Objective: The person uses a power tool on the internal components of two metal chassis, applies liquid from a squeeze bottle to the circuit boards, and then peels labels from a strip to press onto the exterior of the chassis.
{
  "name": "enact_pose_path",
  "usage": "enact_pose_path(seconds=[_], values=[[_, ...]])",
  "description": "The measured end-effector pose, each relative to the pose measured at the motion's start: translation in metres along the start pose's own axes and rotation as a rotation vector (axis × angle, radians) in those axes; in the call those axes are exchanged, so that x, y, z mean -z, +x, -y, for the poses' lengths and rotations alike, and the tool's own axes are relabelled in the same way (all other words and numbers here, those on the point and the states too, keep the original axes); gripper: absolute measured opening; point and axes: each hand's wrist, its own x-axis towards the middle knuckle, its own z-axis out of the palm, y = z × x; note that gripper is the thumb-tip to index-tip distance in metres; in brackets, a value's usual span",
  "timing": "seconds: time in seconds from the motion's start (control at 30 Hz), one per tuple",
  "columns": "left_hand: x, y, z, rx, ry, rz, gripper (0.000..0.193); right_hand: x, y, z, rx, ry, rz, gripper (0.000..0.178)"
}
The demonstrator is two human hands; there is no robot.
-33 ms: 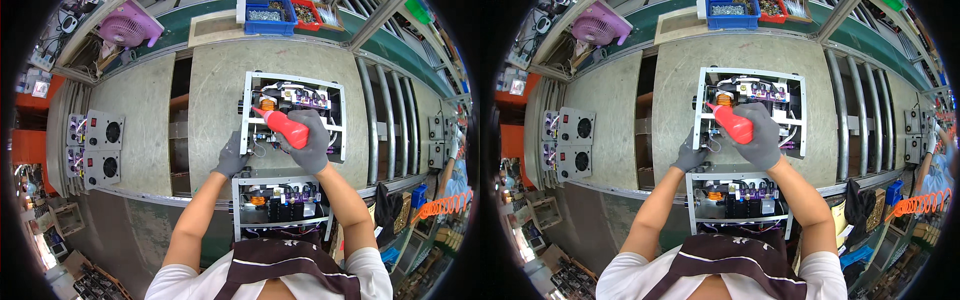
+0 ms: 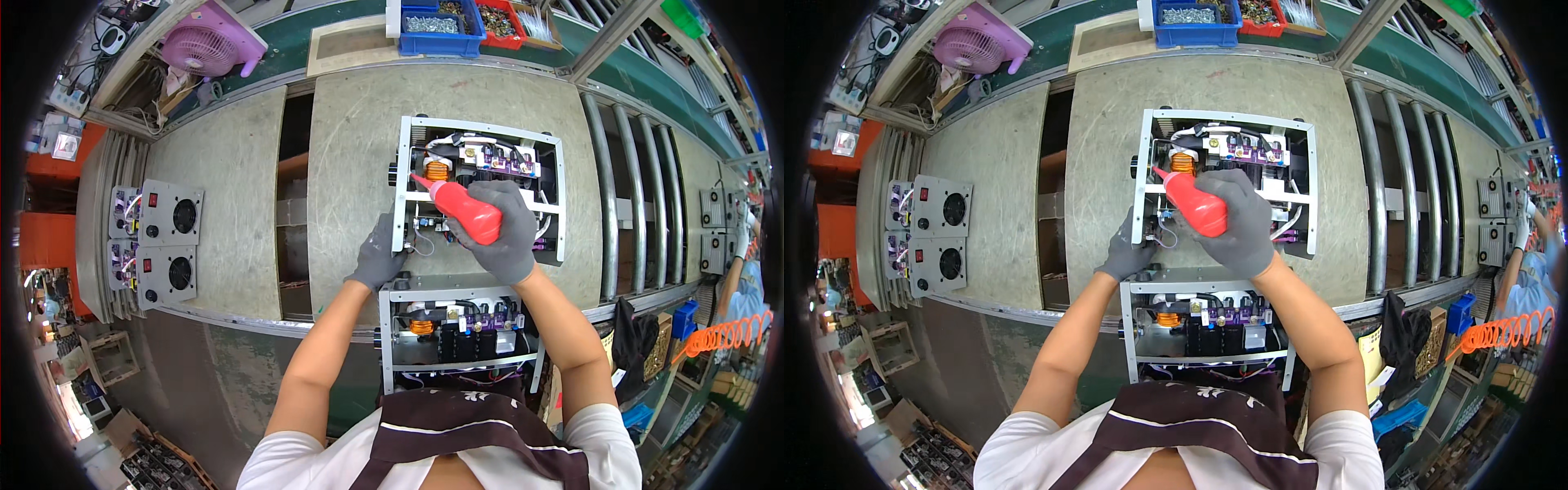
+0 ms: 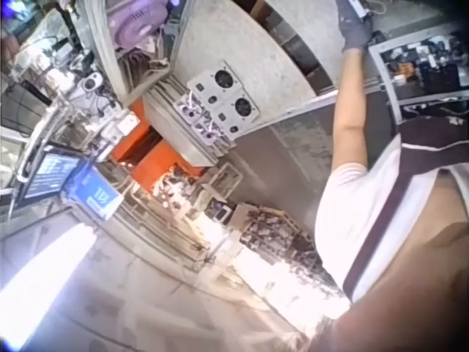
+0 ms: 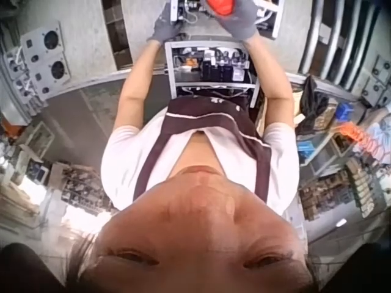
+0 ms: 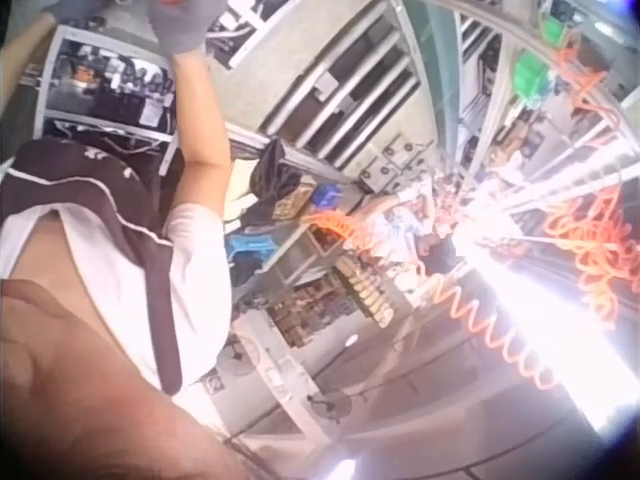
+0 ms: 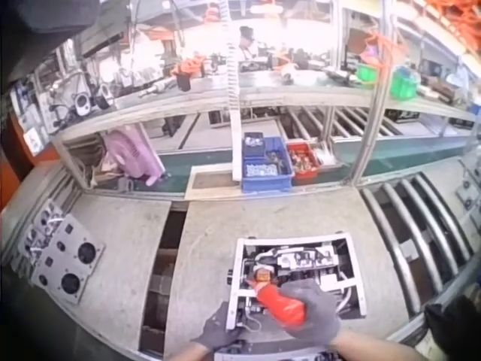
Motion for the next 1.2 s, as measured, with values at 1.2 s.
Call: enact_pose_path(seconds=[1.2], values=[[0.007,-0.002,-0.007,0.121,-0.101,0.068,0.063,0.032,-0.015,0.000,0.133,-0.413,0.013,0.057]])
